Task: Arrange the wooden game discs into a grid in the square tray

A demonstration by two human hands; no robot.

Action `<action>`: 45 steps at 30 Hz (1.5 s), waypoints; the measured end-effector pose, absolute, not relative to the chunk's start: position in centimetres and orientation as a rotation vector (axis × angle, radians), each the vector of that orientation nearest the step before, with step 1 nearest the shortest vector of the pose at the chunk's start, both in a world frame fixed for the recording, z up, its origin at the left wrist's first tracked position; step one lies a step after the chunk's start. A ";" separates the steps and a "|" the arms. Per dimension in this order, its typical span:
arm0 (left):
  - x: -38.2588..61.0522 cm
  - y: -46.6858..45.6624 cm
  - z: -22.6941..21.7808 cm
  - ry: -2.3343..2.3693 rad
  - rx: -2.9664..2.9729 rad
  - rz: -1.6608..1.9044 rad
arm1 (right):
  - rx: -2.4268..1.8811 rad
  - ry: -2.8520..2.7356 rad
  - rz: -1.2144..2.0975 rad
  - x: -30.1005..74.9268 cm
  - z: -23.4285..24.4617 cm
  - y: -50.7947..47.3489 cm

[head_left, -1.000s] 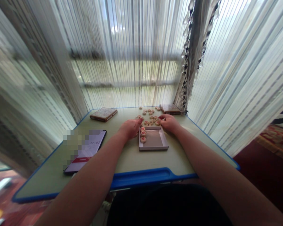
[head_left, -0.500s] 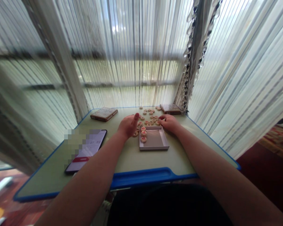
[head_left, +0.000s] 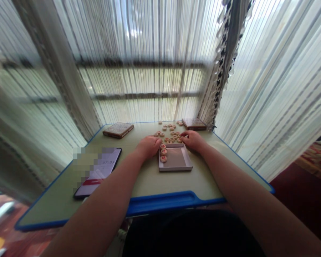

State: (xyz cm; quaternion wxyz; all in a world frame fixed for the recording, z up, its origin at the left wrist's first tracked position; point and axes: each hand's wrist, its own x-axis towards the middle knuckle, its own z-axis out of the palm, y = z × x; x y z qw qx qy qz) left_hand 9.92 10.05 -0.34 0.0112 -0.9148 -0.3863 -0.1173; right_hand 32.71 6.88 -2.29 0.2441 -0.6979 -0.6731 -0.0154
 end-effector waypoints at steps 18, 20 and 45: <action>9.8 9.9 -0.5 -1.266 -2.926 -0.472 | -1.895 -1.852 -0.035 32.6 -2.1 6.8; 9.8 9.8 -0.5 -1.287 -2.888 -0.486 | -1.891 -1.849 -0.024 32.7 -2.1 6.8; 9.5 10.6 -0.8 -1.396 -2.751 -0.452 | -1.632 -2.231 -0.061 30.8 -1.0 5.7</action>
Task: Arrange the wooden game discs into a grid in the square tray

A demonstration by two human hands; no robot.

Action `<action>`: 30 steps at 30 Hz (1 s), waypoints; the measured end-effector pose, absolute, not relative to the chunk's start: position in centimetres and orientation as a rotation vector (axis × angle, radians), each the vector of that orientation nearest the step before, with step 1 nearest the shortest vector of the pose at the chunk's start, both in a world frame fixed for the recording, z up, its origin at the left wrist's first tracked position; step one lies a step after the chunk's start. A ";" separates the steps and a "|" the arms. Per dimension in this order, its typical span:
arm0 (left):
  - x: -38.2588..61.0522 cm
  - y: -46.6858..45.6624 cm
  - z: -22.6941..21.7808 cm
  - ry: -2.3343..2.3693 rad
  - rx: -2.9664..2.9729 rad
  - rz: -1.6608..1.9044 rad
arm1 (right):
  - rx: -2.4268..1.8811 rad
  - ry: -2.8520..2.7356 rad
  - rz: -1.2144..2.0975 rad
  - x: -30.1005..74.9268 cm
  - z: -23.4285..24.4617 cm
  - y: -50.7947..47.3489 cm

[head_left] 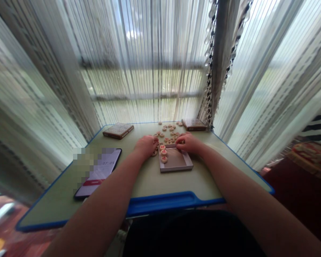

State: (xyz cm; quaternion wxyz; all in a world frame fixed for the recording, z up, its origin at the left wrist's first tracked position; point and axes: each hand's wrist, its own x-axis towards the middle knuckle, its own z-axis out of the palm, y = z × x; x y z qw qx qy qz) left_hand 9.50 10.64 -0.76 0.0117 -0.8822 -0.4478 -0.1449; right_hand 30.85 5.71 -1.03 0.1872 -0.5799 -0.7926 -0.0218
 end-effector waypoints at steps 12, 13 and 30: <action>9.6 10.4 -0.8 -1.378 -2.770 -0.597 | -1.712 -2.168 -0.077 31.2 -1.2 5.9; 9.6 10.4 -0.8 -1.367 -2.776 -0.612 | -1.715 -2.168 -0.075 31.2 -1.2 5.9; 10.2 11.0 -0.9 -1.357 -2.875 -1.341 | -1.724 -2.084 -0.220 31.7 -1.6 6.1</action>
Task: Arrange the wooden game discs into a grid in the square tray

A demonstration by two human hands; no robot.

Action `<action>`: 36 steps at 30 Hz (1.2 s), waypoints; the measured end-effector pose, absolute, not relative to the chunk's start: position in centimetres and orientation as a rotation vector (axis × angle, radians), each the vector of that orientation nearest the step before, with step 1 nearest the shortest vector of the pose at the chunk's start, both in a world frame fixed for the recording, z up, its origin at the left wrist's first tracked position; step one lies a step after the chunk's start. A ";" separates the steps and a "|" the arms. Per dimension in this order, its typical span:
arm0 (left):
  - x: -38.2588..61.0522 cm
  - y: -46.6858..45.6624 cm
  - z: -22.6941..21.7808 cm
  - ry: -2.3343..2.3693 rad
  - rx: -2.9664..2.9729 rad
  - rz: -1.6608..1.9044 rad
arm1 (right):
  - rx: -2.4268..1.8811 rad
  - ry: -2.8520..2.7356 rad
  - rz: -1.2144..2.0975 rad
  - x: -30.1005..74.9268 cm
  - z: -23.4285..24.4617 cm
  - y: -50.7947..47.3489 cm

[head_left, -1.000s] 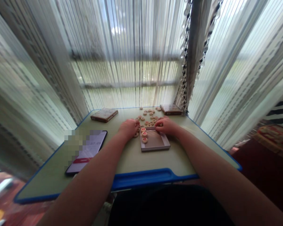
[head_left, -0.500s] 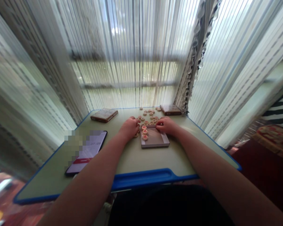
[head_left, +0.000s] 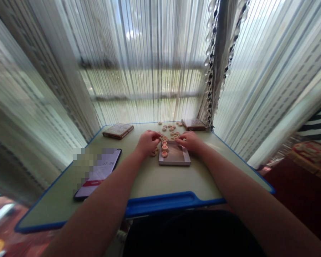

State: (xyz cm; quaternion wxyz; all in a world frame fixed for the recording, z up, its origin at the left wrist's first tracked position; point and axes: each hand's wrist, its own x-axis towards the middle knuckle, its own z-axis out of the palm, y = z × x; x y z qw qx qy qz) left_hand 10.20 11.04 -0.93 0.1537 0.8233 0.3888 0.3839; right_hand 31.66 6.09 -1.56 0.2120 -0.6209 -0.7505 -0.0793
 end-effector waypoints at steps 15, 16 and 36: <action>10.5 8.4 1.0 0.672 1.565 0.896 | -1.224 -2.034 -0.141 28.3 -0.1 4.1; 10.5 8.4 0.9 0.648 1.567 0.870 | -1.221 -2.031 -0.148 28.3 -0.1 4.1; 10.5 8.0 1.1 0.653 1.567 0.752 | -1.229 -2.013 -0.077 28.2 0.1 3.8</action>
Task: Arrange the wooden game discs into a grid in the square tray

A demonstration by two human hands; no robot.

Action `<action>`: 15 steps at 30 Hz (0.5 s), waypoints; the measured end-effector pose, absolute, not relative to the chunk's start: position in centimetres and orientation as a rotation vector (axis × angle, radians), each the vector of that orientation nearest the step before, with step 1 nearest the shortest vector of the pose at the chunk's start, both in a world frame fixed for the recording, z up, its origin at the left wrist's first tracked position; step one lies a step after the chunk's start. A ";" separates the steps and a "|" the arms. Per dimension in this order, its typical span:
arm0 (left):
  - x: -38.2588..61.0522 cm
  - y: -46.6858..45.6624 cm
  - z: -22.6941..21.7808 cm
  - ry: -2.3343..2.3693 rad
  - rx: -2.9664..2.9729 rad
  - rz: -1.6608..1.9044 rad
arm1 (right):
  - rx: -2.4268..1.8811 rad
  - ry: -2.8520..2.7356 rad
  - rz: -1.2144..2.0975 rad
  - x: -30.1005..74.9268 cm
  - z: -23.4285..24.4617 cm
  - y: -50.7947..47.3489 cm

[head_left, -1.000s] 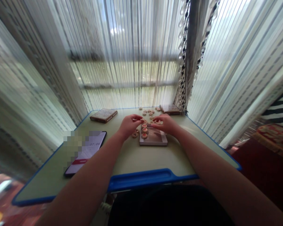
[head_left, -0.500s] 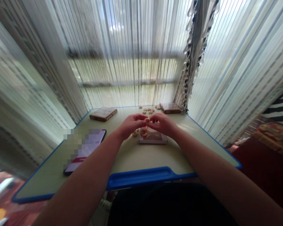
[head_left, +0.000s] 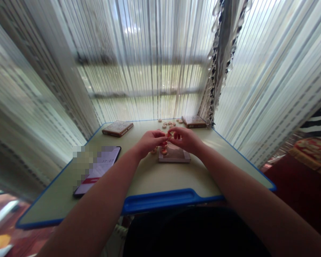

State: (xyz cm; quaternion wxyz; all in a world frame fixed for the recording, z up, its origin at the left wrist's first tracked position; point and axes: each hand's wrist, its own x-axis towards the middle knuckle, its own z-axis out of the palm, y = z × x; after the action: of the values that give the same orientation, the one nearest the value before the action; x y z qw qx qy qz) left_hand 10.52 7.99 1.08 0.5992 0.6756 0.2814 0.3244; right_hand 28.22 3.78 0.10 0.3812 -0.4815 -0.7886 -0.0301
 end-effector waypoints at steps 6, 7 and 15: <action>10.7 8.7 0.6 0.810 1.627 0.882 | -1.327 -2.024 -0.111 28.9 0.6 3.7; 10.7 8.9 0.6 0.870 1.648 0.954 | -1.362 -2.038 -0.118 29.1 0.7 3.7; 10.3 10.2 0.3 1.115 1.672 1.154 | -1.525 -2.262 -0.145 29.5 -0.3 4.1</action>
State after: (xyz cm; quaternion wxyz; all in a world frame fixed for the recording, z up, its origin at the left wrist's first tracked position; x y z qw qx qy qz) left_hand 10.29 10.19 0.32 0.4006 0.6611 0.4408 0.4562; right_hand 29.46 4.09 -0.31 0.2033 -0.5467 -0.8106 -0.0520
